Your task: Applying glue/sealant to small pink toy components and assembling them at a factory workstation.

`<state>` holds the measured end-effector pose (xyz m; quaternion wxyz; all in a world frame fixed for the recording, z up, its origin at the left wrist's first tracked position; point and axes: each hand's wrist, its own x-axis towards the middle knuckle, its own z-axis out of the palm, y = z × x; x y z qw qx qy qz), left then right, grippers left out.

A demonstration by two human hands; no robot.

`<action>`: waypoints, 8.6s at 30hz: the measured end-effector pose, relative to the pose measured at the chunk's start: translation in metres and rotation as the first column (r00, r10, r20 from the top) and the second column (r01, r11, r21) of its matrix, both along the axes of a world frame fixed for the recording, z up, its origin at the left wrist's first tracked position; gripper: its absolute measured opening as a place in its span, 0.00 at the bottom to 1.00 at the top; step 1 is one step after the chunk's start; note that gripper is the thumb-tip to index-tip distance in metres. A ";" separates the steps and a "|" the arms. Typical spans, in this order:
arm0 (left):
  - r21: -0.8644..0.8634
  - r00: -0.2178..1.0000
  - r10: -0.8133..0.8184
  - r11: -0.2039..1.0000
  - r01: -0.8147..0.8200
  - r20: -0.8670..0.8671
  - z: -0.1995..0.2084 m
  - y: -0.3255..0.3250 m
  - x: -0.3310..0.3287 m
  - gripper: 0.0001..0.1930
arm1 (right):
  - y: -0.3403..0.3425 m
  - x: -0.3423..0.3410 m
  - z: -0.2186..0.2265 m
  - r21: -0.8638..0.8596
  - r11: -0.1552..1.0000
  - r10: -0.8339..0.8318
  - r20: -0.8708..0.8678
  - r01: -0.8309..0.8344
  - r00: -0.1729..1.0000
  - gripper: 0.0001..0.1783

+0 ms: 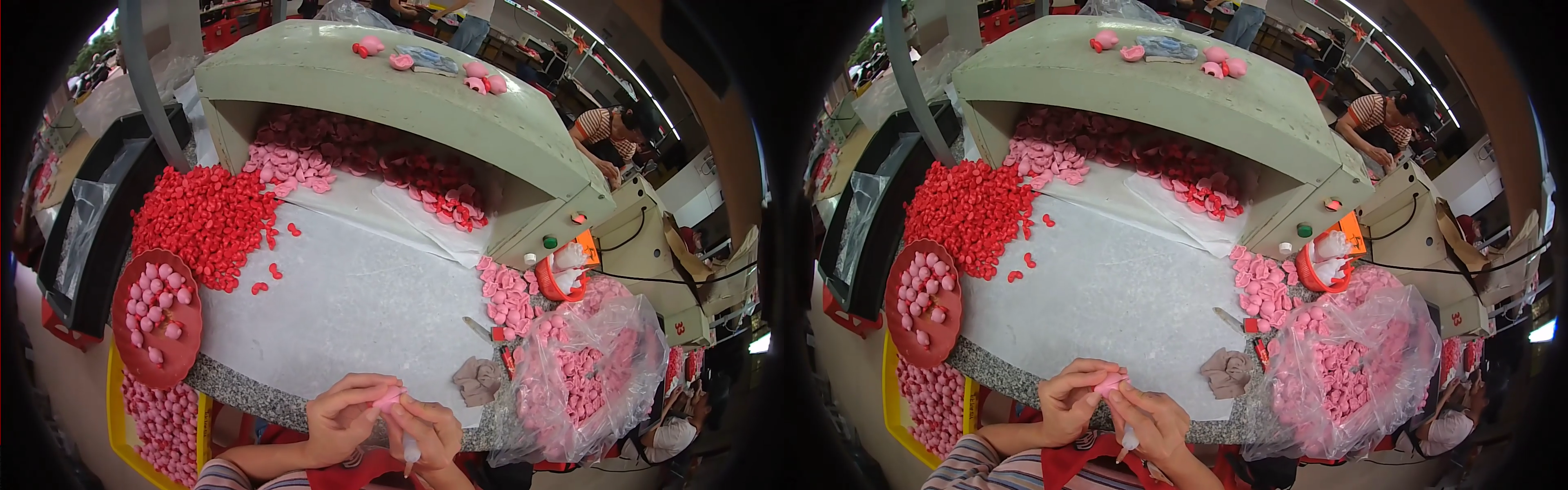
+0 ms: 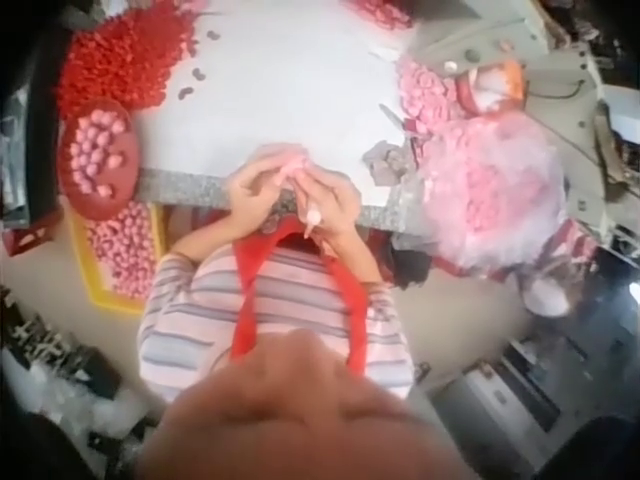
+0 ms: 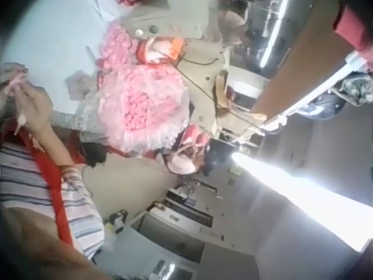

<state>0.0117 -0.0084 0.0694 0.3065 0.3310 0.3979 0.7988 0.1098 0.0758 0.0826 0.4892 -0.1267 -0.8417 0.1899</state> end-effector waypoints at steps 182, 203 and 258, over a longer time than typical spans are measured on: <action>0.199 0.563 -0.543 0.806 0.557 0.624 -0.035 0.017 -0.007 0.14 | 0.010 0.012 0.015 -0.559 0.828 0.129 0.249 0.034 0.960 0.18; 0.242 0.517 -0.588 0.772 0.588 0.621 -0.052 0.013 -0.015 0.15 | 0.009 0.002 0.010 -0.495 0.869 0.136 0.253 0.007 0.958 0.17; 0.110 0.419 -0.620 0.634 0.766 0.663 -0.044 0.010 -0.045 0.18 | 0.017 0.011 0.007 -0.847 0.458 0.457 -0.036 -0.270 0.889 0.17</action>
